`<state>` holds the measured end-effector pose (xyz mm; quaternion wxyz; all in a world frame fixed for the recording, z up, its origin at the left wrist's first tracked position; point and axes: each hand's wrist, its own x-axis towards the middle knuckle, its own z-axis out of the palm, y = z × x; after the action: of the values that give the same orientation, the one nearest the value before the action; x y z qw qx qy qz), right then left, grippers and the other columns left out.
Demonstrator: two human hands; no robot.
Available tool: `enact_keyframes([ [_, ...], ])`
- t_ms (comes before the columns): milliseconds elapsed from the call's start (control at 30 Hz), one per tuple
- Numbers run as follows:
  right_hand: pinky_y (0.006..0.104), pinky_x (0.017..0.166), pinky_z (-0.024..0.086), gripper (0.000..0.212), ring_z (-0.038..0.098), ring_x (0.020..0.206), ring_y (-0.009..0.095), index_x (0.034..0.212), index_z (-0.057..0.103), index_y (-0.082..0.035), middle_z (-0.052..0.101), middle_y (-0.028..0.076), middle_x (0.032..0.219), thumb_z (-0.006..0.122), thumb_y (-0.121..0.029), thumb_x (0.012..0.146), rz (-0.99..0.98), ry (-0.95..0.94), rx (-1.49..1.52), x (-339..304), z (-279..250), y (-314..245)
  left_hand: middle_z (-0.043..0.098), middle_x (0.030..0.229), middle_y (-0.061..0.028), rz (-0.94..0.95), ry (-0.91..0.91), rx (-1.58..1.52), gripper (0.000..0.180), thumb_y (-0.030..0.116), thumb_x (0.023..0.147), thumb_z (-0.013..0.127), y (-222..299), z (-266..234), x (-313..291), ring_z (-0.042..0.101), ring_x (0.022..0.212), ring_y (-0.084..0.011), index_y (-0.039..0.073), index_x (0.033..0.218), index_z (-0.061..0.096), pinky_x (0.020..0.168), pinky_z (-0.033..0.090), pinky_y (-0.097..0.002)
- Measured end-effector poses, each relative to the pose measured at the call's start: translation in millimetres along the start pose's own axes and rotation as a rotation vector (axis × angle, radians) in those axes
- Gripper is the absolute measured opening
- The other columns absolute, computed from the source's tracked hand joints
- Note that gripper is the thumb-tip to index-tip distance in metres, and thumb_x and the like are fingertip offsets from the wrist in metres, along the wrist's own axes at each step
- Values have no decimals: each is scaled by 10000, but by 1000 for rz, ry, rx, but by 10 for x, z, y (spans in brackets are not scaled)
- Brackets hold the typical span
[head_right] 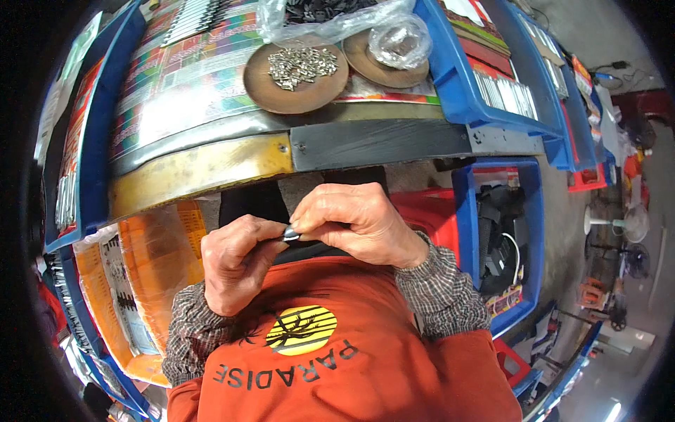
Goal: The person assembles small electronic components by hand, inserting metal parts into plastic housings.
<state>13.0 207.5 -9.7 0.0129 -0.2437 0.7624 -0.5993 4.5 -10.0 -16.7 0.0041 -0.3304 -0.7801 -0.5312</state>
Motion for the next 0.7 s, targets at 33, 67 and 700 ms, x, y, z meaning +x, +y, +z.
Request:
enact_keyframes([
  [33,310,731,565,232,696,861,248,890,693,4,701,147,910,698,125,692,-10,-29,-4,-14,-6,15,626,747,-105,-3,-8,-1,231,-67,691,704,-7,-1,-15,614,627,-267,19,891,626,549,486,-346],
  [67,312,733,565,239,697,862,254,891,692,6,701,147,906,696,125,684,-20,-59,-7,-26,-12,20,628,746,-106,-5,-16,-2,229,-70,691,701,-13,1,-26,614,624,-265,18,890,628,550,487,-343],
  [700,304,666,538,265,674,767,225,981,670,3,685,108,870,765,-56,741,134,9,-102,-132,111,31,635,782,-97,-27,-25,47,257,-64,686,711,-64,93,-150,627,668,-268,23,914,628,578,495,-347],
])
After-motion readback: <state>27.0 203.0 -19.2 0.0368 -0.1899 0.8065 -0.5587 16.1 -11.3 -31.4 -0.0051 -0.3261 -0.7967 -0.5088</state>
